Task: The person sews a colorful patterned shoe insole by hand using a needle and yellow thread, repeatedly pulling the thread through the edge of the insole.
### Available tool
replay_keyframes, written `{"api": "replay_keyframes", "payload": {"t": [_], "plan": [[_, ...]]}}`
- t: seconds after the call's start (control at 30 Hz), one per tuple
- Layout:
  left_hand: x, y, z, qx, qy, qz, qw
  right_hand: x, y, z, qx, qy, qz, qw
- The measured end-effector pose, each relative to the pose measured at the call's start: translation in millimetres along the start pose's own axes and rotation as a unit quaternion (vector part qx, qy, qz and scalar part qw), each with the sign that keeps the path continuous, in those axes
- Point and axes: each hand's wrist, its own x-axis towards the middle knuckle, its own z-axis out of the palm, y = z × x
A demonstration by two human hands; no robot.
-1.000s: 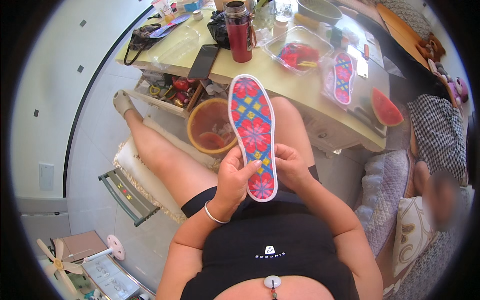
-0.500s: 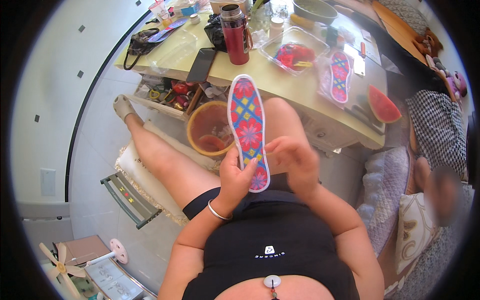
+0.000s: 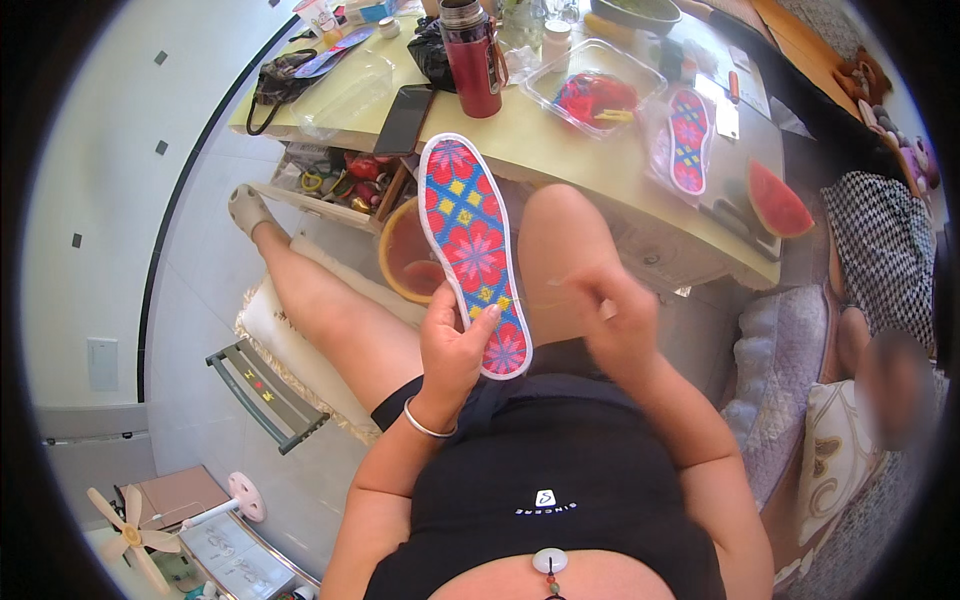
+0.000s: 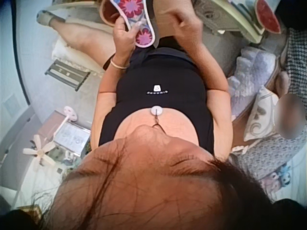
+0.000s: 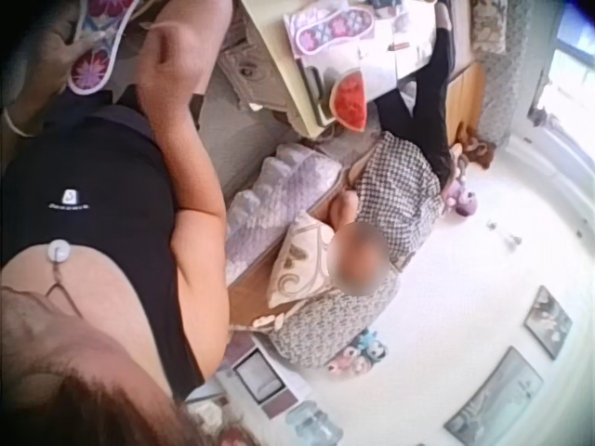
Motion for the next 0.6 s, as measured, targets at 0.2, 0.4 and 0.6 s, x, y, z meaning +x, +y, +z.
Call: {"api": "replay_keyframes", "payload": {"t": [0.2, 0.4, 0.6], "plan": [[-0.9, 9.6, 3.9, 0.004, 0.004, -0.002, 1.0, -2.0, -2.8, 18.2, -0.067, -0.068, -0.094, 0.991], [-2.3, 7.0, 2.9, 0.018, -0.001, 0.001, 1.0, -1.6, -2.8, 23.4, -0.077, -0.078, -0.106, 0.988], [-2.4, 7.9, 5.1, 0.022, -0.006, 0.001, 1.0, -2.3, -3.1, 24.1, -0.086, -0.074, -0.103, 0.988]]}}
